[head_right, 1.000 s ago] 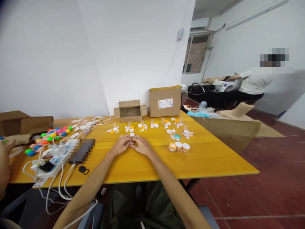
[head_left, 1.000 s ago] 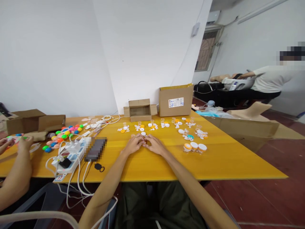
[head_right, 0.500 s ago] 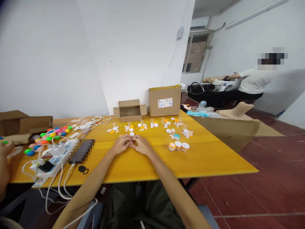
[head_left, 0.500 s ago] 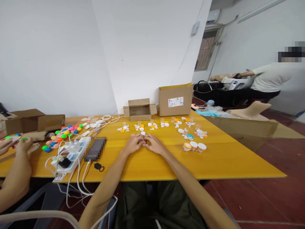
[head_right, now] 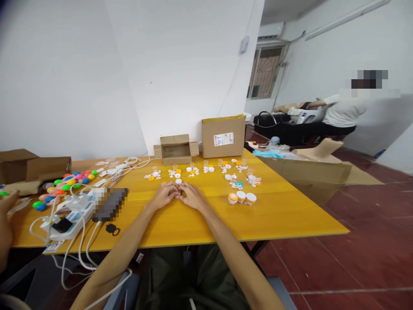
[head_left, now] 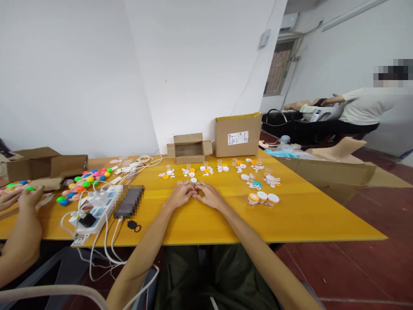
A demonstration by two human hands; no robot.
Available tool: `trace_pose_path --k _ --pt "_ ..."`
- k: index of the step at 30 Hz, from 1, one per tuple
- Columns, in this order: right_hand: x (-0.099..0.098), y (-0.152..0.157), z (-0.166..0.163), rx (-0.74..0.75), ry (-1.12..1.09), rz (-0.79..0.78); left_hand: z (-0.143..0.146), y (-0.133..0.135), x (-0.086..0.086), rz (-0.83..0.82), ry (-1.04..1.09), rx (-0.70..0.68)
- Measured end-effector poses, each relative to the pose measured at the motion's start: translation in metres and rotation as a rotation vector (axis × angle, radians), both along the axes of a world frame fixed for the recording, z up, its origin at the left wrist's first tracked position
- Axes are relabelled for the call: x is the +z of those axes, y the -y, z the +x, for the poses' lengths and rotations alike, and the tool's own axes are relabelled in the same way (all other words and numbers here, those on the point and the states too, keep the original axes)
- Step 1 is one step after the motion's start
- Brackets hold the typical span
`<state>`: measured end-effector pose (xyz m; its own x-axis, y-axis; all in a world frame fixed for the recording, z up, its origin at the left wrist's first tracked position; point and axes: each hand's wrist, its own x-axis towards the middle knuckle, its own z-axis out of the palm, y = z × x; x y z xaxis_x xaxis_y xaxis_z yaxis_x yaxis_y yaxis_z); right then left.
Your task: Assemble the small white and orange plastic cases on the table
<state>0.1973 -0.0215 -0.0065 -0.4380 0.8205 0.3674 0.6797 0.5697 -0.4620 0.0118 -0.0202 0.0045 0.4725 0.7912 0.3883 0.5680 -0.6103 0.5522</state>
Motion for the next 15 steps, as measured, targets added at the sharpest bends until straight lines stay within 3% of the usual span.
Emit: trace_pose_path --k 15 --pt "0.0020 -0.0001 -0.0003 -0.002 -0.008 -0.030 -0.0001 -0.0008 0.0014 0.037 0.002 0.008"
